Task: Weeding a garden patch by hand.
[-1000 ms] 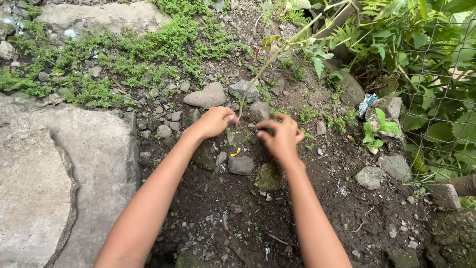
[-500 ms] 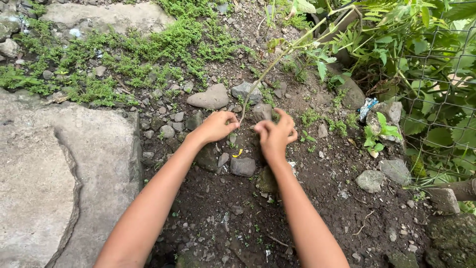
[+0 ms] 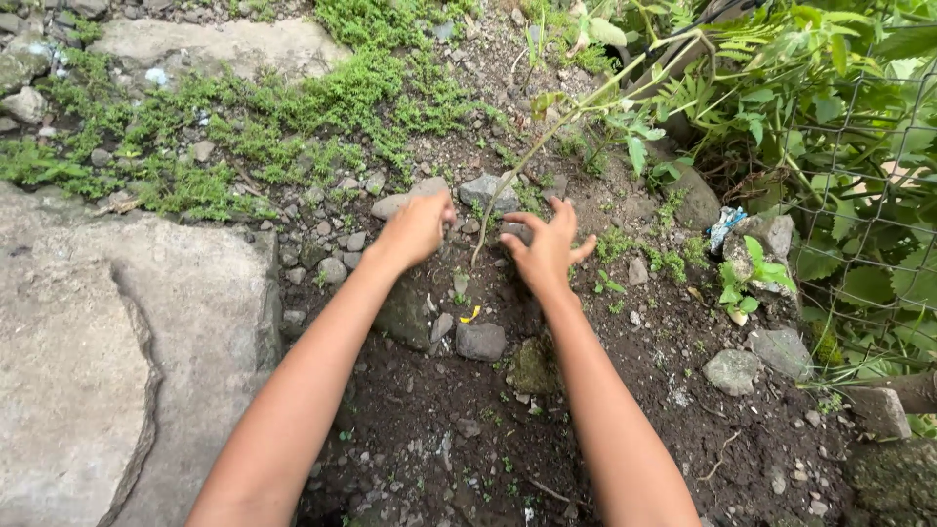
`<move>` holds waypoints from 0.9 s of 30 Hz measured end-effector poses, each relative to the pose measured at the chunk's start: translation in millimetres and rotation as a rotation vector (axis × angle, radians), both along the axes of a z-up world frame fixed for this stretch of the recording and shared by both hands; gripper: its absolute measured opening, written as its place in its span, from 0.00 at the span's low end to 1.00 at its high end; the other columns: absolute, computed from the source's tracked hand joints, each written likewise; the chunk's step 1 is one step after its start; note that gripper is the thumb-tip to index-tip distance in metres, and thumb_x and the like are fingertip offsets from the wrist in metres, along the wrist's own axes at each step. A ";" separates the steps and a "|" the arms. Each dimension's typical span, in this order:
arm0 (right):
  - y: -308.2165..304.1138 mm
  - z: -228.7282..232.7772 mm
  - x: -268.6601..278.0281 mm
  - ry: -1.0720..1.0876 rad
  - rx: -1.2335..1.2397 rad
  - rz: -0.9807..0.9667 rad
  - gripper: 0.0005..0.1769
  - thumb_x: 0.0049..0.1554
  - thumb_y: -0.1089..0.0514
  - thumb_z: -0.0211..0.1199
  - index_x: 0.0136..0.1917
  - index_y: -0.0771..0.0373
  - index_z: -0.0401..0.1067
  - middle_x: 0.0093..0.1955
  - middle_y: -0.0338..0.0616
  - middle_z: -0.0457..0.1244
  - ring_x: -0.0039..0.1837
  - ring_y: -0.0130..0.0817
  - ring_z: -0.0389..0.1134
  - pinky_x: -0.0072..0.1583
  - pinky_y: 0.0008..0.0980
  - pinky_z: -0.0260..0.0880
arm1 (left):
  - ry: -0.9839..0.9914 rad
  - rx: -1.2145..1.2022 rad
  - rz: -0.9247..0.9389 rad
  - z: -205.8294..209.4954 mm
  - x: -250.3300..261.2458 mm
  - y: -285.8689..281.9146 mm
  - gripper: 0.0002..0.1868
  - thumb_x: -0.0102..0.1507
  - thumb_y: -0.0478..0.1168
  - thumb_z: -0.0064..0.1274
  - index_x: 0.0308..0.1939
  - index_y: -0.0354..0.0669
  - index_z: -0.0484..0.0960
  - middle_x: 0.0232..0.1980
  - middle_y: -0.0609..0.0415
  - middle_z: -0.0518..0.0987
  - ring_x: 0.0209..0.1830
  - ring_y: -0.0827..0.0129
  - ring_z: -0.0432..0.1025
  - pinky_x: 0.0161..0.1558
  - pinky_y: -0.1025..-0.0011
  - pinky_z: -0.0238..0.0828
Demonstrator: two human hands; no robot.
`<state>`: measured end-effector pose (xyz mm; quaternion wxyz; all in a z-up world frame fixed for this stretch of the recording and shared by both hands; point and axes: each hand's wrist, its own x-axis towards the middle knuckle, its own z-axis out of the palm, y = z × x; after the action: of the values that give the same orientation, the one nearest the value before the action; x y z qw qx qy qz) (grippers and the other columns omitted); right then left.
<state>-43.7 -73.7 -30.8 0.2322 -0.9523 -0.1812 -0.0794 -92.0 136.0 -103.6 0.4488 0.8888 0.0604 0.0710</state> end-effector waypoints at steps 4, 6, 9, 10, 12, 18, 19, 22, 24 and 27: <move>17.6 -17.4 21.8 -0.030 -0.152 0.017 0.19 0.45 0.46 0.78 0.51 0.38 0.82 0.83 0.55 0.41 0.85 0.51 0.32 0.71 0.79 0.16 | -0.352 0.409 0.150 22.4 20.2 8.3 0.10 0.70 0.40 0.50 0.44 0.35 0.78 0.36 0.45 0.82 0.39 0.49 0.78 0.39 0.52 0.71; 22.6 -26.9 30.3 -0.008 -0.211 -0.011 0.22 0.42 0.43 0.79 0.51 0.38 0.82 0.84 0.55 0.38 0.85 0.50 0.29 0.70 0.79 0.15 | -0.284 0.493 0.019 33.7 30.5 3.6 0.10 0.66 0.45 0.56 0.46 0.44 0.81 0.35 0.44 0.82 0.40 0.49 0.78 0.43 0.52 0.70; 24.0 -39.0 32.4 0.035 -0.146 -0.004 0.16 0.42 0.43 0.80 0.46 0.39 0.84 0.86 0.51 0.37 0.86 0.48 0.29 0.72 0.77 0.14 | -0.170 0.611 -0.110 32.6 39.5 7.7 0.09 0.59 0.45 0.61 0.42 0.54 0.85 0.35 0.53 0.84 0.43 0.56 0.79 0.50 0.52 0.63; 25.5 -38.7 31.9 0.036 -0.148 -0.005 0.16 0.42 0.43 0.80 0.46 0.39 0.84 0.86 0.51 0.37 0.86 0.48 0.29 0.72 0.77 0.14 | -0.170 0.609 -0.112 31.9 40.3 9.4 0.09 0.59 0.45 0.61 0.42 0.54 0.85 0.35 0.53 0.84 0.43 0.56 0.79 0.50 0.52 0.63; 26.7 -38.1 31.5 -0.009 -0.152 0.005 0.13 0.42 0.44 0.79 0.43 0.39 0.84 0.86 0.51 0.38 0.86 0.46 0.31 0.73 0.77 0.14 | -0.175 0.565 -0.165 30.5 43.1 11.1 0.14 0.57 0.50 0.65 0.45 0.55 0.84 0.37 0.55 0.85 0.44 0.59 0.79 0.54 0.54 0.59; 28.1 -38.2 37.9 0.010 -0.133 -0.005 0.10 0.41 0.46 0.80 0.39 0.42 0.84 0.86 0.38 0.42 0.86 0.42 0.35 0.74 0.74 0.16 | -0.189 0.568 -0.119 21.7 54.3 6.0 0.14 0.53 0.53 0.69 0.37 0.54 0.87 0.34 0.56 0.85 0.44 0.60 0.78 0.54 0.53 0.57; 27.6 -40.3 39.4 0.012 -0.133 -0.005 0.10 0.41 0.46 0.80 0.39 0.42 0.84 0.86 0.38 0.42 0.86 0.42 0.35 0.74 0.74 0.16 | -0.187 0.567 -0.119 23.2 53.5 3.9 0.14 0.53 0.53 0.69 0.37 0.54 0.87 0.34 0.56 0.85 0.44 0.60 0.78 0.54 0.53 0.57; 24.1 -47.2 50.1 -0.031 -0.069 0.017 0.10 0.41 0.49 0.81 0.39 0.45 0.85 0.82 0.37 0.48 0.83 0.41 0.41 0.72 0.73 0.21 | -0.163 0.556 -0.116 29.4 53.2 -0.1 0.15 0.51 0.53 0.70 0.34 0.52 0.87 0.33 0.56 0.84 0.41 0.58 0.78 0.56 0.49 0.55; 17.2 -58.1 61.6 -0.071 0.308 -0.030 0.43 0.48 0.45 0.79 0.70 0.52 0.63 0.55 0.31 0.72 0.77 0.33 0.59 0.76 0.68 0.28 | -0.079 0.575 -0.108 29.9 51.7 -2.2 0.14 0.55 0.55 0.67 0.33 0.52 0.87 0.31 0.53 0.84 0.39 0.57 0.78 0.58 0.49 0.54; 1.4 -54.7 66.0 -0.025 0.319 -0.041 0.39 0.46 0.45 0.80 0.66 0.55 0.66 0.55 0.37 0.74 0.71 0.33 0.65 0.74 0.62 0.33 | -0.127 0.572 -0.065 22.4 53.9 -5.1 0.13 0.56 0.54 0.66 0.34 0.52 0.88 0.30 0.50 0.84 0.37 0.55 0.78 0.57 0.50 0.55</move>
<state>22.3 -72.2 -85.5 0.3765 -0.9058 -0.1498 -0.1237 -38.1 130.9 -81.2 0.1851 0.9744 -0.0186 0.1261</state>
